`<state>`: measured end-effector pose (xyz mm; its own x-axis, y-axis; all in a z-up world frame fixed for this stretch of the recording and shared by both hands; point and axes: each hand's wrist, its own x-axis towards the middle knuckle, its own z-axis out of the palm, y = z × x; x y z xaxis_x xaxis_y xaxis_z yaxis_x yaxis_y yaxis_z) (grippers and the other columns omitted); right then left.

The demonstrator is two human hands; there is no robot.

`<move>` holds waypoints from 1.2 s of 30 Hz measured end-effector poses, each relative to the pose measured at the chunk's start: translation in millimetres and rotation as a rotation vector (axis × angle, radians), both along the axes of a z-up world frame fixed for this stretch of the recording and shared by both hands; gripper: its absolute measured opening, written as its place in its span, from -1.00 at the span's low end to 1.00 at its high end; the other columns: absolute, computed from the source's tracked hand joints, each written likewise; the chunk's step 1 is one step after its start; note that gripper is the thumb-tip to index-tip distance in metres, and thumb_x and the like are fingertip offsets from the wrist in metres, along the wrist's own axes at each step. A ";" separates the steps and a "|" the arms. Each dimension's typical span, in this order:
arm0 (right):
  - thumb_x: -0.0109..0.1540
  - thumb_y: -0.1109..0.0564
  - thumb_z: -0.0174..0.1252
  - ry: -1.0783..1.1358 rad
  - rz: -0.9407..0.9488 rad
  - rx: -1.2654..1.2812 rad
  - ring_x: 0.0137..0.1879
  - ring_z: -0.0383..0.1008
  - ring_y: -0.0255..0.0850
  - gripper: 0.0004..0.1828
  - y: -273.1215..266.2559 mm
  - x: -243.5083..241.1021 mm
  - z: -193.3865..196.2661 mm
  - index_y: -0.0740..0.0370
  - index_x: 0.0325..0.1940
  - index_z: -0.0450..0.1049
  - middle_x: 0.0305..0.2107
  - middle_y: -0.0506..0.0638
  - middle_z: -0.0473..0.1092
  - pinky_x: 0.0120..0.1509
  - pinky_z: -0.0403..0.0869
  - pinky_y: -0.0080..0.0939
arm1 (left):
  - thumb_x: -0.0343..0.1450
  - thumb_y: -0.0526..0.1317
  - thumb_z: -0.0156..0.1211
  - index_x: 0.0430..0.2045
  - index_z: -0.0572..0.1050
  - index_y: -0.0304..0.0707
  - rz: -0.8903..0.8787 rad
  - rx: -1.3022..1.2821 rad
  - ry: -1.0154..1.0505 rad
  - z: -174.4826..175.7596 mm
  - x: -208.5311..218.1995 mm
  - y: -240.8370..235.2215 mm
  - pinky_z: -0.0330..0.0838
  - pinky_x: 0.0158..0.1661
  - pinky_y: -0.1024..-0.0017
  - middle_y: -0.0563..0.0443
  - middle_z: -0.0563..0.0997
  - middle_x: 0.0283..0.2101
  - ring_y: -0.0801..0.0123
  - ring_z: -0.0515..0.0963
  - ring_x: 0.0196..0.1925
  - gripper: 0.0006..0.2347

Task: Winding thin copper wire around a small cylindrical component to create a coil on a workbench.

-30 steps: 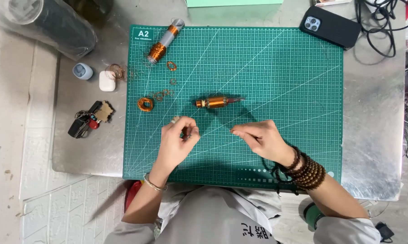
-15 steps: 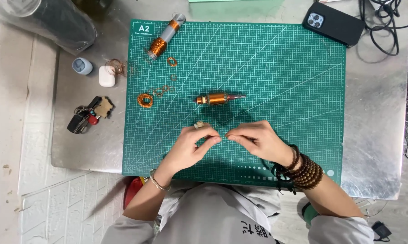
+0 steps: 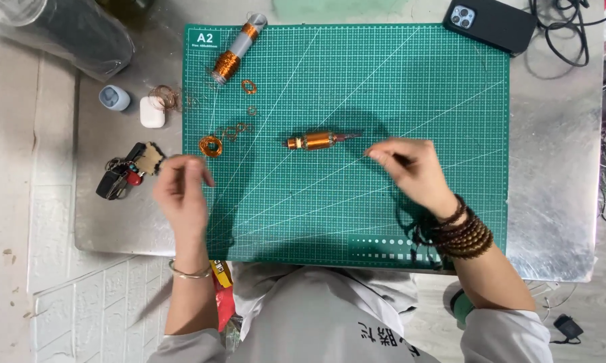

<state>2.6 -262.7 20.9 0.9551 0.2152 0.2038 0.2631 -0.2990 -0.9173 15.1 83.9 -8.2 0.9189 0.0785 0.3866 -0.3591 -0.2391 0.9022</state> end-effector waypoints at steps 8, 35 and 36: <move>0.25 0.27 0.19 -0.236 -0.310 -0.738 -0.18 0.38 -0.06 -0.79 -41.1 11.9 -34.2 0.35 -0.03 0.50 -0.29 0.10 0.40 -0.10 0.32 -0.15 | 0.43 -0.39 0.15 -0.43 0.55 -0.39 0.021 0.346 0.013 14.8 -2.7 -13.8 0.25 -0.45 0.44 -0.07 0.46 -0.68 0.31 0.38 -0.63 -0.94; 0.25 0.37 0.18 -0.100 -0.203 -0.402 -0.46 0.37 -0.10 -0.95 -24.0 0.2 -38.9 0.34 -0.27 0.44 -0.54 0.03 0.33 -0.38 0.32 -0.25 | 0.36 -0.18 0.19 -0.30 0.55 -0.29 -0.481 0.801 -0.192 9.8 49.9 -83.0 0.36 -0.16 0.24 -0.17 0.52 -0.27 0.10 0.50 -0.15 -0.83; 0.25 0.34 0.18 -0.043 -0.173 -0.286 -0.49 0.34 -0.13 -0.96 -18.3 -1.1 -34.7 0.36 -0.28 0.44 -0.56 0.05 0.33 -0.41 0.30 -0.26 | 0.35 -0.20 0.22 -0.27 0.55 -0.33 -0.540 0.807 -0.191 10.9 55.7 -86.8 0.35 -0.13 0.20 -0.20 0.50 -0.24 0.07 0.48 -0.12 -0.80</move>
<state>1.5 -281.1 -13.8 0.9744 0.1050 0.1990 0.2223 -0.5864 -0.7789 70.7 -2.9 2.6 0.6703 -0.6851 0.2852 -0.7235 -0.5176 0.4568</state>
